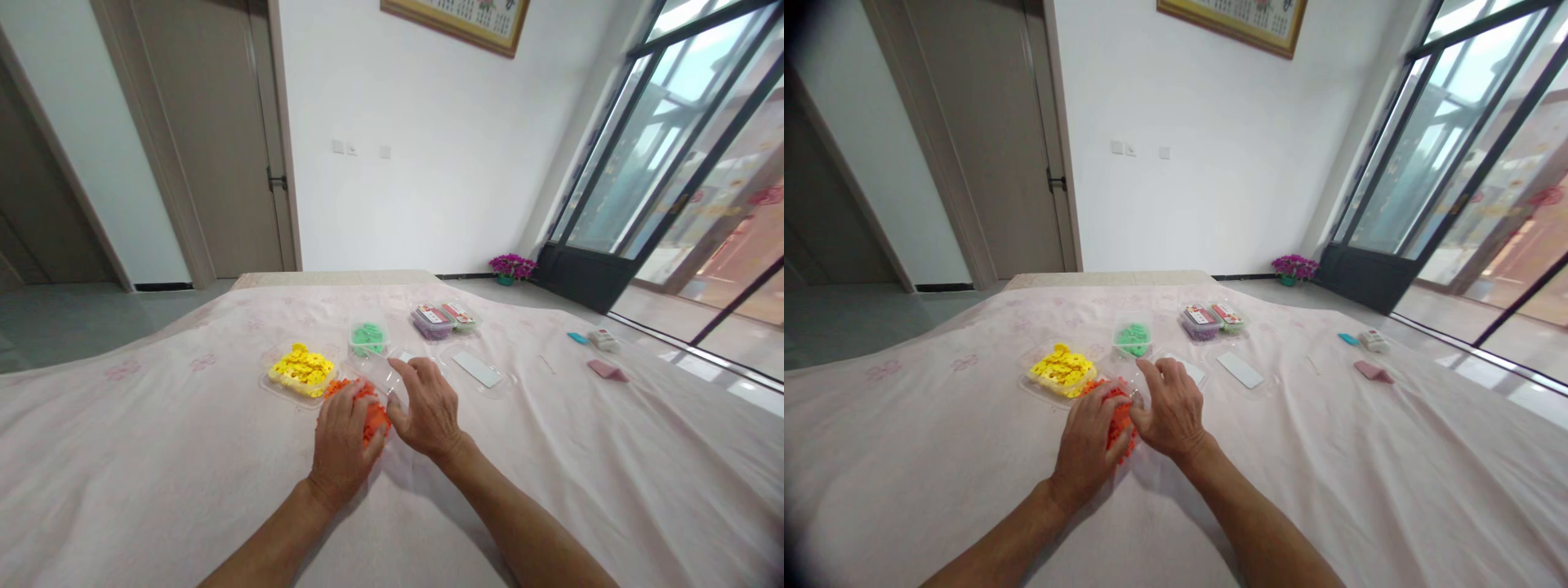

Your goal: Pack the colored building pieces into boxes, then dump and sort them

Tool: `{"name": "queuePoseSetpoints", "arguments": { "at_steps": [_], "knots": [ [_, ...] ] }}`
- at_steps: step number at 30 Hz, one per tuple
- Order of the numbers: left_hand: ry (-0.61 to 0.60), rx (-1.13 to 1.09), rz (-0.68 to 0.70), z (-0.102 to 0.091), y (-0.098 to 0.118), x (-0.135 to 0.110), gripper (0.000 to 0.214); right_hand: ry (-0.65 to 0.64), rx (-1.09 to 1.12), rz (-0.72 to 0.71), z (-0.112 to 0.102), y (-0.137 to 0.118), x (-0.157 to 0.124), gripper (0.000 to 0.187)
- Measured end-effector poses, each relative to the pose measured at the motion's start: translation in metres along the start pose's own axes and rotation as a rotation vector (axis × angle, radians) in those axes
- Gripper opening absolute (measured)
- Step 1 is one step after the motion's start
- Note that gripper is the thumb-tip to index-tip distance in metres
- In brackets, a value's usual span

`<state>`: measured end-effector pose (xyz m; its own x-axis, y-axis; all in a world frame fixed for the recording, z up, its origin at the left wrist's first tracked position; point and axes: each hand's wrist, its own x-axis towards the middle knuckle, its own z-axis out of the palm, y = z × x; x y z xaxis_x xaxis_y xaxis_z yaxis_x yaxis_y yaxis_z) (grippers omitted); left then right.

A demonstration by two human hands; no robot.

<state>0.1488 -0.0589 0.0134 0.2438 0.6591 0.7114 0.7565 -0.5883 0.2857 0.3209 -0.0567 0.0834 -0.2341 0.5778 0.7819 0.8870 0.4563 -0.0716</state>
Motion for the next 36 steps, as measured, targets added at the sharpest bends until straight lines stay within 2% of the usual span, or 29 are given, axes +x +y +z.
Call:
{"name": "queuePoseSetpoints", "arguments": {
  "at_steps": [5,8,12,14,18,22,25,27,29,32,36],
  "knots": [
    [-0.161,0.059,0.026,0.005,-0.001,0.001,0.048,0.080,0.104,0.234,0.008,0.034,0.000,0.040],
    [-0.204,0.101,-0.031,0.007,-0.013,0.005,0.059,0.132,0.195,0.429,0.018,0.057,-0.003,0.036],
    [-0.263,0.173,-0.136,0.006,-0.024,0.014,0.065,0.241,0.363,0.711,0.035,0.087,-0.011,0.042],
    [-0.320,0.214,-0.166,0.007,-0.023,0.021,0.063,0.291,0.477,0.850,0.044,0.099,-0.015,0.042],
    [-0.502,0.254,-0.120,0.018,-0.009,0.039,0.058,0.370,0.660,1.051,0.062,0.111,-0.025,0.038],
    [-0.637,0.202,-0.074,0.029,-0.002,0.055,0.072,0.398,0.737,1.078,0.070,0.114,-0.033,0.040],
    [-0.714,0.158,-0.069,0.026,-0.008,0.059,0.084,0.398,0.755,1.092,0.071,0.115,-0.037,0.042],
    [-0.764,0.166,-0.101,0.019,-0.016,0.057,0.091,0.397,0.758,1.095,0.073,0.117,-0.040,0.043],
    [-0.790,0.198,-0.118,0.010,-0.024,0.051,0.089,0.396,0.757,1.094,0.074,0.120,-0.042,0.043],
    [-0.789,0.239,-0.103,-0.006,-0.037,0.041,0.082,0.391,0.762,1.077,0.076,0.122,-0.043,0.038],
    [-0.766,0.243,-0.121,-0.022,-0.055,0.034,0.082,0.386,0.758,1.064,0.078,0.121,-0.043,0.032]
  ]
}}
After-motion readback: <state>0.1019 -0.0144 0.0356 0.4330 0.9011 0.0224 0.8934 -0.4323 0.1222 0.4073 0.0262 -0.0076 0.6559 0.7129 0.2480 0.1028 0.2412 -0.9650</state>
